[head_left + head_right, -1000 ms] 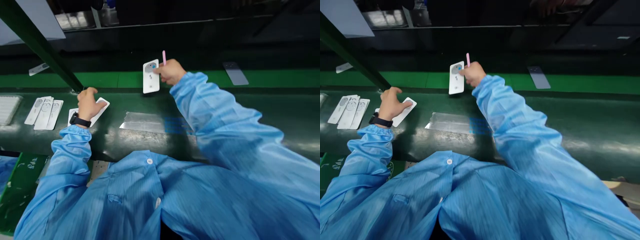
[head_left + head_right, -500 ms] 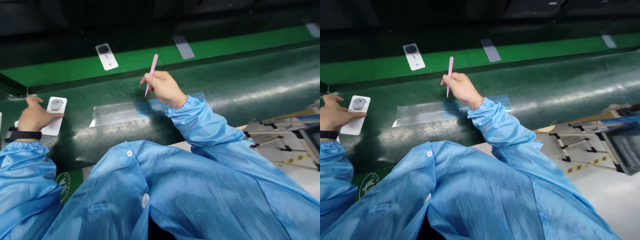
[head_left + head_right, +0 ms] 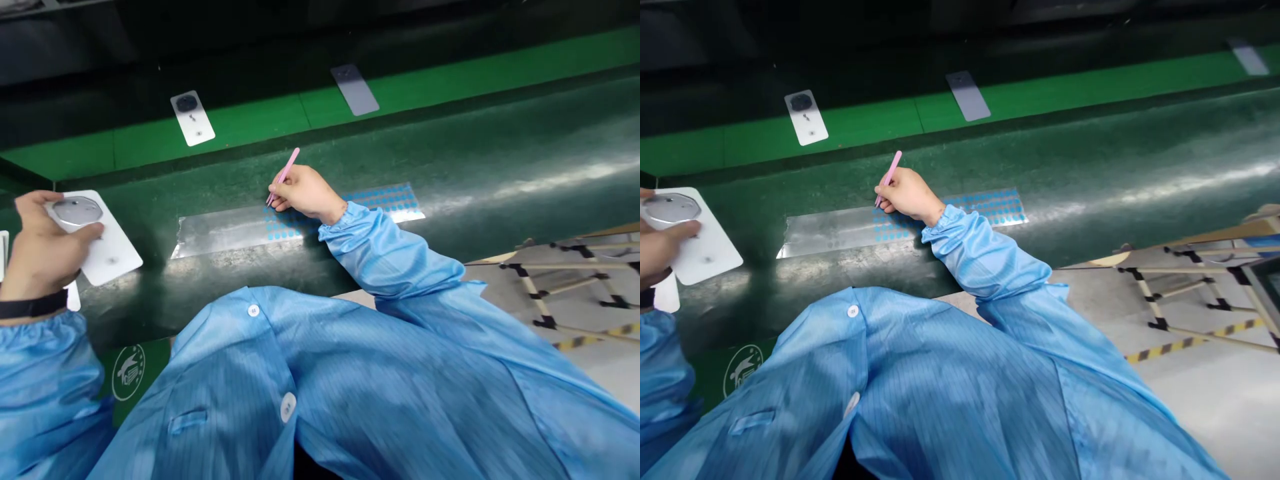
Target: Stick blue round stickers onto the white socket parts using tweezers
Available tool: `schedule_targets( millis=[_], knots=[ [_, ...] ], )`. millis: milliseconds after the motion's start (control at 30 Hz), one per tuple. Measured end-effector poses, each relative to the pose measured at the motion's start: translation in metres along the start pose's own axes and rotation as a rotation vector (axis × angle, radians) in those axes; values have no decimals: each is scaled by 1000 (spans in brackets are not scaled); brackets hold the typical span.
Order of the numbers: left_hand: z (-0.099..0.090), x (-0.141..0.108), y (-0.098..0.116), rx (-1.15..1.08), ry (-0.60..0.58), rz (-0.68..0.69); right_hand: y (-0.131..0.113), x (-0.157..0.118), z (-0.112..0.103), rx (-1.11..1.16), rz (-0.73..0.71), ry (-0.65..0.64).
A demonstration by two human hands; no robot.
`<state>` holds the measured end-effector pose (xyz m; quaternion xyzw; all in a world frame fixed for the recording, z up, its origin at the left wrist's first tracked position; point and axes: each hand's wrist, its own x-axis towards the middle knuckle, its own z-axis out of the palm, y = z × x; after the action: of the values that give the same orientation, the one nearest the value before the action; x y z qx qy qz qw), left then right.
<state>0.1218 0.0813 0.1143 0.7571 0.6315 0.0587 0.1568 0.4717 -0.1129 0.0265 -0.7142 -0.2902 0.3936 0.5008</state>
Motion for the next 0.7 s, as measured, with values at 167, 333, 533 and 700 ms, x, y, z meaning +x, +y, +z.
schedule_targets(
  millis=[167,333,533,700],
  knots=[
    [35,-66,60,-224,-218,270,5,2,-2,30,-21,-17],
    [100,-82,98,-186,-467,525,2,-1,0,9,10,20],
    [116,-81,95,7,-451,694,3,-3,-1,14,23,22],
    [116,-69,94,65,-283,744,1,-5,-6,116,65,16]
  ],
)
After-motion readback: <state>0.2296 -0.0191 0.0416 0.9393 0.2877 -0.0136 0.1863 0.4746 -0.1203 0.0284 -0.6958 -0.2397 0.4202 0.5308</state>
